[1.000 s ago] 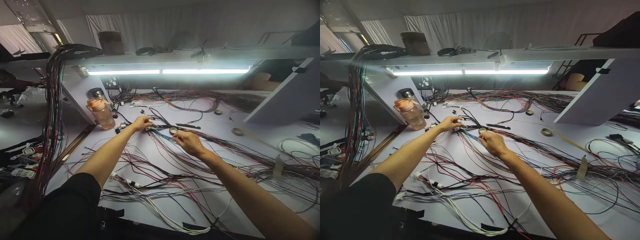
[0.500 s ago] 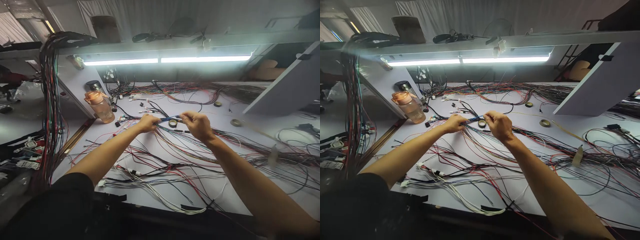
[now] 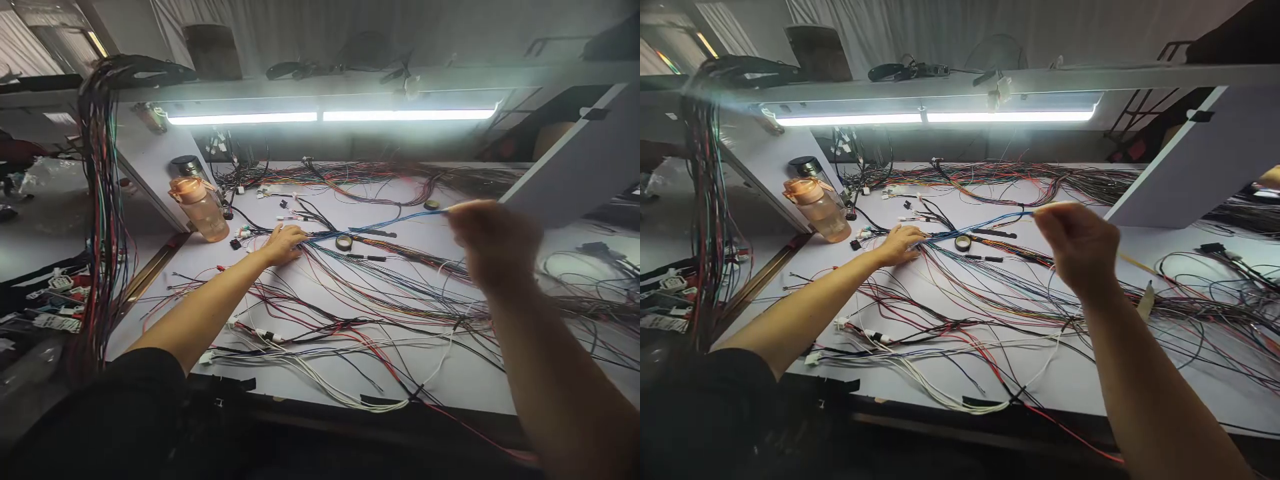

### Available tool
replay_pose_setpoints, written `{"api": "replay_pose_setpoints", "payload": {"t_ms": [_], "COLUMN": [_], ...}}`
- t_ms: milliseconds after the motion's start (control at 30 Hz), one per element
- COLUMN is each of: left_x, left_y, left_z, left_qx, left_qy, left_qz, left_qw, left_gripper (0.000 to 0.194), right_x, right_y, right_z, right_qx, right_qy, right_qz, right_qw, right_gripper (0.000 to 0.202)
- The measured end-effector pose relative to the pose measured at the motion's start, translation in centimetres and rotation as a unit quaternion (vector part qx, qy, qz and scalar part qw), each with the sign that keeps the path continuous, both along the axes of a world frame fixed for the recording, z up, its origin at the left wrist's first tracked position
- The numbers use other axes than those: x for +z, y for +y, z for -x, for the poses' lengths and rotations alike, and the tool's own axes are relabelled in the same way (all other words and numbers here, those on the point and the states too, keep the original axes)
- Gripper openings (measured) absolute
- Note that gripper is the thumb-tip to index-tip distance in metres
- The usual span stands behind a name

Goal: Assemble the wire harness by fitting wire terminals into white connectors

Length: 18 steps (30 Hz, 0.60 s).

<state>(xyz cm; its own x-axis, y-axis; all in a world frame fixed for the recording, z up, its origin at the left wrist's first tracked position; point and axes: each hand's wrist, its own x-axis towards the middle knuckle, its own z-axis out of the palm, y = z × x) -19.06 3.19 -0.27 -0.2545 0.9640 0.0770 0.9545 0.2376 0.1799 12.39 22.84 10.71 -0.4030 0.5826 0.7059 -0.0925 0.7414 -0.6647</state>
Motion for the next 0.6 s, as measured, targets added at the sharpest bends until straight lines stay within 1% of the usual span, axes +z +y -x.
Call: {"api": "replay_pose_setpoints", "payload": {"t_ms": [67,133,167,267,333,433,467,533,600], "left_x": [-0.3,-0.4,-0.4,-0.1,0.1,0.2,0.1,0.0,0.0], "left_y": [0.0,0.0,0.0,-0.1,-0.5,-1.8,-2.4,-3.5,-4.3], "left_z": [0.2,0.3,0.3,0.0,-0.3,-0.5,-0.5,-0.4,-0.1], "left_qx": [-0.002,-0.004,-0.006,-0.010,-0.014,-0.019,-0.009,0.037,0.077], "left_qy": [-0.006,-0.014,-0.018,-0.025,-0.026,-0.014,-0.004,0.008,-0.017], "left_qz": [-0.006,-0.009,-0.010,-0.012,-0.012,-0.006,-0.010,-0.026,-0.028], "left_qw": [1.000,1.000,1.000,1.000,0.999,1.000,1.000,0.999,0.997], "left_gripper": [0.047,0.049,0.047,0.041,0.049,0.070,0.075,0.082,0.085], "right_x": [0.9,1.5,1.5,0.8,-0.1,-1.6,-2.1,-2.9,-3.5], "right_y": [0.1,0.3,0.5,1.3,2.0,2.7,2.9,3.1,3.2], "right_z": [-0.7,-1.1,-1.3,-1.7,-2.3,-3.6,-4.2,-5.4,-6.4], "right_qx": [-0.037,-0.061,-0.062,-0.041,-0.045,-0.085,-0.096,-0.108,-0.102], "right_qy": [0.045,0.053,0.055,0.085,0.089,0.016,-0.016,-0.075,-0.136], "right_qz": [0.020,0.052,0.069,0.101,0.090,0.056,0.049,0.055,0.070], "right_qw": [0.998,0.995,0.994,0.990,0.991,0.995,0.994,0.990,0.983], "right_gripper": [0.008,0.010,0.011,0.011,0.015,0.021,0.023,0.026,0.028]}}
